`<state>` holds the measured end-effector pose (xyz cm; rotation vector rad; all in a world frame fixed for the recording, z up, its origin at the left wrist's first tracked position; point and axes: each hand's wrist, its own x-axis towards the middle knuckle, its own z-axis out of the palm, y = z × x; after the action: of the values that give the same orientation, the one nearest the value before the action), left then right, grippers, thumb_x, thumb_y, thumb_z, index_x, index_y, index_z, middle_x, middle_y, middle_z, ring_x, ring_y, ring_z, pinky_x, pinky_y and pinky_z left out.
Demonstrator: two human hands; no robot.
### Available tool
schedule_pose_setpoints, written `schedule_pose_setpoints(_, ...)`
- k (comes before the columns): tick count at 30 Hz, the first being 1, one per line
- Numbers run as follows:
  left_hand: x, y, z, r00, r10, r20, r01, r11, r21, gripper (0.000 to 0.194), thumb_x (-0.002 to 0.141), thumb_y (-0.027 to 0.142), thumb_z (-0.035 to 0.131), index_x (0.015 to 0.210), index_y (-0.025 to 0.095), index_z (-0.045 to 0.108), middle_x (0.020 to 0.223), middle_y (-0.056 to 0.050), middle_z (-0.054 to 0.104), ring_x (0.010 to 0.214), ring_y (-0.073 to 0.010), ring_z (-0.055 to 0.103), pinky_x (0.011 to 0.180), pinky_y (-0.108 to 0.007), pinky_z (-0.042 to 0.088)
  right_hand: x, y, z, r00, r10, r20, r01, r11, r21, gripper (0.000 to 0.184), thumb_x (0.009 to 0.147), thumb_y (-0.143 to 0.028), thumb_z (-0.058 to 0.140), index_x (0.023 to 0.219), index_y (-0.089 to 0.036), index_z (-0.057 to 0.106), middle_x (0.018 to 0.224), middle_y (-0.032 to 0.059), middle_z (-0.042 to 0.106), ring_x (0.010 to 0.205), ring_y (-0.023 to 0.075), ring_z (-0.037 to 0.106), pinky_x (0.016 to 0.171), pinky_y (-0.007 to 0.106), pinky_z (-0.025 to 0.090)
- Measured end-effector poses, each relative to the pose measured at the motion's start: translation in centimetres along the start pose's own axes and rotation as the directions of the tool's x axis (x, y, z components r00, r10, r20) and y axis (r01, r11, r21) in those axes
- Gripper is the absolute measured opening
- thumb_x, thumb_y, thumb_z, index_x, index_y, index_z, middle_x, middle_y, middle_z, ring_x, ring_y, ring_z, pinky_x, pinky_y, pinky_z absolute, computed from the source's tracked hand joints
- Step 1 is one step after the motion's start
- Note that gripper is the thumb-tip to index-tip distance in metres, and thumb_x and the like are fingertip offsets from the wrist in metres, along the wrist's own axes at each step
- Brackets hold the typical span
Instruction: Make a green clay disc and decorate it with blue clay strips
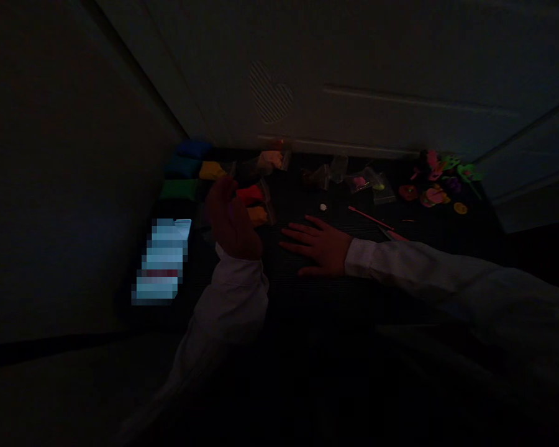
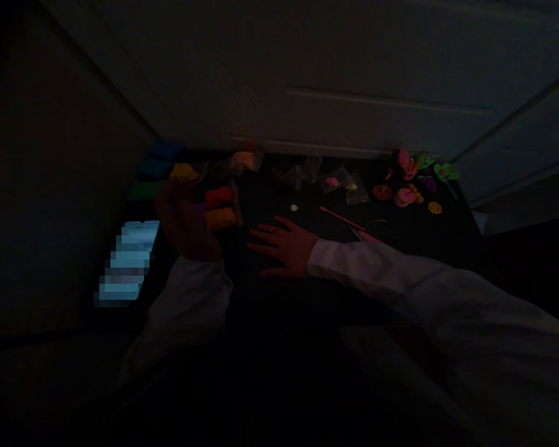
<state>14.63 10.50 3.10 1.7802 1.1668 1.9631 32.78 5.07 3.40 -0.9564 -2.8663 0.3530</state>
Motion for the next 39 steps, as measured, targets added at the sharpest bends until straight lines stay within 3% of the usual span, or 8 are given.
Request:
schedule_pose_setpoints(4,-0.1,-0.4,-0.1,0.999,-0.016,0.028,0.015,0.999,0.031,0.035,0.087,0.032,0.036,0.119,0.018,0.041,0.113,-0.009,0.050,0.105,-0.0184,0.050,0.090,-0.037,0.041,-0.5,0.5,-2.3,0.992,0.113,-0.062,-0.100,0.977,0.187,0.061,0.082,-0.049,0.035,0.131,-0.014,0.029,0.136,0.0130,0.034,0.125,0.0227,0.031,0.103,0.047,0.019)
schedule_pose_setpoints(7,-0.3,-0.6,-0.1,0.999,-0.016,0.043,0.013,0.999,0.048,0.037,0.084,0.032,0.042,0.119,0.019,0.041,0.112,-0.009,0.050,0.104,-0.0186,0.051,0.090,-0.036,0.041,-2.4,0.9,-4.2,0.903,0.358,-0.237,-0.266,0.900,0.346,0.046,0.087,-0.039,0.029,0.125,-0.015,0.039,0.125,0.0093,0.048,0.115,0.0153,0.044,0.096,0.036,0.035)
schedule_pose_setpoints(15,-0.6,1.2,0.8,0.980,0.008,0.196,-0.024,0.996,0.081,0.041,0.079,0.021,0.050,0.118,0.017,0.042,0.112,-0.010,0.051,0.102,-0.0195,0.051,0.089,-0.036,0.042,-6.1,-0.9,-1.1,0.783,0.597,-0.175,-0.594,0.801,0.075,0.049,0.081,-0.042,0.041,0.120,-0.014,0.047,0.125,0.0114,0.048,0.111,0.0270,0.042,0.092,0.045,0.033)
schedule_pose_setpoints(22,-0.7,2.2,0.9,0.973,0.000,0.230,-0.026,0.994,0.109,0.042,0.076,0.018,0.051,0.117,0.016,0.043,0.109,-0.010,0.051,0.095,-0.0187,0.053,0.084,-0.036,0.044,-5.0,-1.6,-0.7,0.755,0.632,-0.175,-0.589,0.771,0.241,0.037,0.076,-0.037,0.049,0.107,-0.017,0.054,0.121,0.0113,0.050,0.111,0.0276,0.041,0.092,0.048,0.028)
schedule_pose_setpoints(30,-0.5,2.9,1.6,0.943,-0.137,0.305,0.149,0.989,-0.019,0.039,0.077,0.022,0.051,0.115,0.019,0.044,0.108,-0.008,0.053,0.093,-0.0164,0.054,0.082,-0.033,0.044,-4.8,0.5,-2.0,0.791,0.605,-0.094,-0.499,0.726,0.474,0.020,0.074,-0.023,0.053,0.093,-0.018,0.055,0.085,0.0024,0.064,0.074,0.0137,0.060,0.067,0.028,0.047)
schedule_pose_setpoints(32,-0.3,3.5,2.1,0.838,-0.336,0.431,0.383,0.923,-0.026,0.037,0.076,0.027,0.053,0.112,0.021,0.046,0.103,-0.006,0.056,0.089,-0.0148,0.055,0.082,-0.031,0.045,-4.8,0.8,-2.9,0.801,0.589,-0.107,-0.459,0.719,0.522,0.019,0.075,-0.023,0.054,0.093,-0.019,0.055,0.087,0.0001,0.064,0.076,0.0117,0.060,0.068,0.026,0.047)
schedule_pose_setpoints(35,-0.1,4.6,3.1,0.517,-0.607,0.604,0.717,0.692,0.082,0.033,0.077,0.040,0.049,0.100,0.016,0.053,0.085,-0.007,0.061,0.073,-0.0155,0.059,0.069,-0.032,0.050,-5.1,0.8,-4.4,0.743,0.585,-0.326,-0.364,0.762,0.536,0.016,0.076,-0.024,0.053,0.091,-0.020,0.056,0.092,0.0017,0.063,0.086,0.0134,0.058,0.078,0.030,0.046)
schedule_pose_setpoints(39,-0.1,5.5,4.6,0.137,-0.589,0.796,0.937,0.339,0.089,0.053,0.078,0.055,0.036,0.085,0.008,0.060,0.073,-0.013,0.064,0.063,-0.0214,0.063,0.059,-0.039,0.052,-5.6,0.5,-4.7,0.655,0.390,-0.648,-0.211,0.917,0.338,0.015,0.077,-0.016,0.049,0.089,-0.021,0.057,0.097,0.0048,0.062,0.102,0.0170,0.053,0.089,0.038,0.041)
